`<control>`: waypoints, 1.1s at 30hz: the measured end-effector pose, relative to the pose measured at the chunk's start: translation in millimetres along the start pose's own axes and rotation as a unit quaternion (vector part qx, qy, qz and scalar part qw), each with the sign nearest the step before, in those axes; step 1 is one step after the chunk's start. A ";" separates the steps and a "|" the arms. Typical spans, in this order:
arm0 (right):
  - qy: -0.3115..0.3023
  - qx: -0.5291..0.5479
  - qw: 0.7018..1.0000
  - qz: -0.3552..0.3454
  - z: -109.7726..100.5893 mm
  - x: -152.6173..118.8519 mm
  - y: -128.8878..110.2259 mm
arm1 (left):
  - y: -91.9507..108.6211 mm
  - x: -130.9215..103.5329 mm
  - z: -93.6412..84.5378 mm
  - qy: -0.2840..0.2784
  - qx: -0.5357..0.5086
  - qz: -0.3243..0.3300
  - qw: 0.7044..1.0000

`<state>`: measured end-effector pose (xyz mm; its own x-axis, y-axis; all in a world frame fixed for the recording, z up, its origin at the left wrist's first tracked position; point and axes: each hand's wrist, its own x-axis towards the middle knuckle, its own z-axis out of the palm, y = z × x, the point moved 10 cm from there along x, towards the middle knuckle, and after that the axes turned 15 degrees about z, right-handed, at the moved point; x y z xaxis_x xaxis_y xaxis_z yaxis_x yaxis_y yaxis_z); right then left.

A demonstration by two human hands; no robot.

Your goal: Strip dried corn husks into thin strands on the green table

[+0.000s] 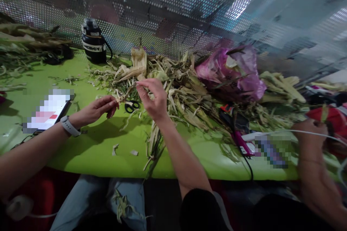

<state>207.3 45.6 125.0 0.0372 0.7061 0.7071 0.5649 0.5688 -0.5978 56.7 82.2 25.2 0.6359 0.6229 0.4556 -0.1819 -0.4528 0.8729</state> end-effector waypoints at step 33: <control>-0.264 0.163 0.903 0.297 81.4 -23.9 52.4 | -11.7 -7.6 5.2 0.114 -0.140 -0.052 0.982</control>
<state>168.9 92.9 46.0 -0.1923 0.9813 -0.0025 0.2994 0.0562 -0.9525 57.9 79.4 10.7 0.4839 0.7971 0.3613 -0.3445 -0.2060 0.9159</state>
